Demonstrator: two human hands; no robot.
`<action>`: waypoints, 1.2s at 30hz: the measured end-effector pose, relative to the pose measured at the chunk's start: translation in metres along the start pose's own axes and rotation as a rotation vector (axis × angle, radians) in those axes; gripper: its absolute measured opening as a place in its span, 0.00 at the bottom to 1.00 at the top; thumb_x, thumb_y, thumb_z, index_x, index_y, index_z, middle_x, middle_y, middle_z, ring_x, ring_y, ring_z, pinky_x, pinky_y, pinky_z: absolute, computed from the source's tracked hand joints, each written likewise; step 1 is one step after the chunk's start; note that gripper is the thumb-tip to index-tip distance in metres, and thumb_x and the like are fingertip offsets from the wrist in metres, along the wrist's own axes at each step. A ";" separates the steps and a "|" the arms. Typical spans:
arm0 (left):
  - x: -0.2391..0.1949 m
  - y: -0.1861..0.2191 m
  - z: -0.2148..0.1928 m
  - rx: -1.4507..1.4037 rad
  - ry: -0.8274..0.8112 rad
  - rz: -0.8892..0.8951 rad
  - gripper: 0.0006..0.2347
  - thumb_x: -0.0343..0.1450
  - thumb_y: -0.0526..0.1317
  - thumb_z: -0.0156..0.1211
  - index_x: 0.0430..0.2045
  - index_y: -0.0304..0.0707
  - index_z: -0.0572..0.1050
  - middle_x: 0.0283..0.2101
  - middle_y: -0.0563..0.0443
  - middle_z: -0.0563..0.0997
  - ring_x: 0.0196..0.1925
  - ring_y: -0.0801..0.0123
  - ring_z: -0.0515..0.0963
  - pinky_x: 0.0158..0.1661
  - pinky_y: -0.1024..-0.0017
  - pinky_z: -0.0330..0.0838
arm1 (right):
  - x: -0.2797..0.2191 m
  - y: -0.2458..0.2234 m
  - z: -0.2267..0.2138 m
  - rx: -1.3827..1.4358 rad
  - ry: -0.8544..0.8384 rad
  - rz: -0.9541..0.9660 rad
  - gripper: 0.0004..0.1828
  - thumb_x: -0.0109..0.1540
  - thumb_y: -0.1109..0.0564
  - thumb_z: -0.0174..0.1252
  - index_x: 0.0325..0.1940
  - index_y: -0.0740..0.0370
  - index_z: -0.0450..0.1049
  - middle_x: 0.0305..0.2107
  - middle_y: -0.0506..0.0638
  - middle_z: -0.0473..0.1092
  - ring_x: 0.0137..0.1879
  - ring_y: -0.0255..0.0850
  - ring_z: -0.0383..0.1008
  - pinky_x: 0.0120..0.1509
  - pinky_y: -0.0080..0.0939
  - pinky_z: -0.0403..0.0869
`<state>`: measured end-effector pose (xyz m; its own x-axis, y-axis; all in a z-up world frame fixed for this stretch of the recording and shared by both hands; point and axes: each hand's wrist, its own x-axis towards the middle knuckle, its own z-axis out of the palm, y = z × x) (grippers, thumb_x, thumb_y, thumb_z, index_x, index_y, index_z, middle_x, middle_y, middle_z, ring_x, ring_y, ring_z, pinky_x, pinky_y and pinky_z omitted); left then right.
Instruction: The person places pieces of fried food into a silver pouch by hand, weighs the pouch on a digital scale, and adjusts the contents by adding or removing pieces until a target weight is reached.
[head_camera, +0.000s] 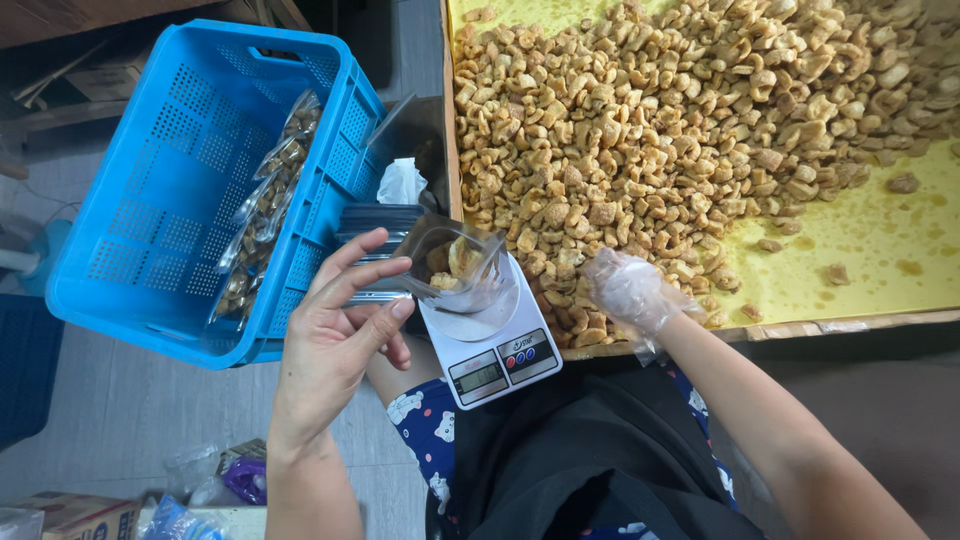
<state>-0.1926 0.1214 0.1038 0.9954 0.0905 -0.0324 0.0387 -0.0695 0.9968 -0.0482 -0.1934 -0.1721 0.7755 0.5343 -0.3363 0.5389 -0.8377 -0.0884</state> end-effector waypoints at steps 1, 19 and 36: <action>0.000 0.000 -0.001 0.002 0.006 -0.002 0.14 0.69 0.29 0.64 0.49 0.29 0.77 0.69 0.44 0.66 0.23 0.74 0.81 0.23 0.78 0.77 | -0.002 0.000 -0.001 0.034 0.012 0.071 0.15 0.66 0.47 0.50 0.55 0.46 0.73 0.52 0.51 0.70 0.58 0.44 0.73 0.57 0.46 0.78; 0.006 0.008 -0.002 0.060 0.054 0.022 0.14 0.69 0.31 0.64 0.49 0.31 0.77 0.68 0.48 0.67 0.24 0.77 0.80 0.23 0.79 0.76 | -0.011 -0.007 0.022 0.010 -0.006 -0.184 0.19 0.58 0.63 0.58 0.53 0.57 0.71 0.47 0.51 0.73 0.49 0.41 0.77 0.53 0.40 0.79; -0.007 0.017 -0.007 0.076 0.070 0.026 0.16 0.69 0.33 0.65 0.51 0.33 0.77 0.67 0.51 0.68 0.26 0.80 0.79 0.25 0.79 0.74 | -0.073 -0.104 -0.330 0.613 0.455 -0.784 0.20 0.57 0.63 0.64 0.54 0.58 0.77 0.54 0.55 0.72 0.58 0.48 0.78 0.59 0.44 0.79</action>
<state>-0.1992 0.1267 0.1218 0.9876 0.1568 0.0016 0.0219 -0.1477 0.9888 -0.0526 -0.1081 0.1711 0.4057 0.8295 0.3839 0.7785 -0.0934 -0.6207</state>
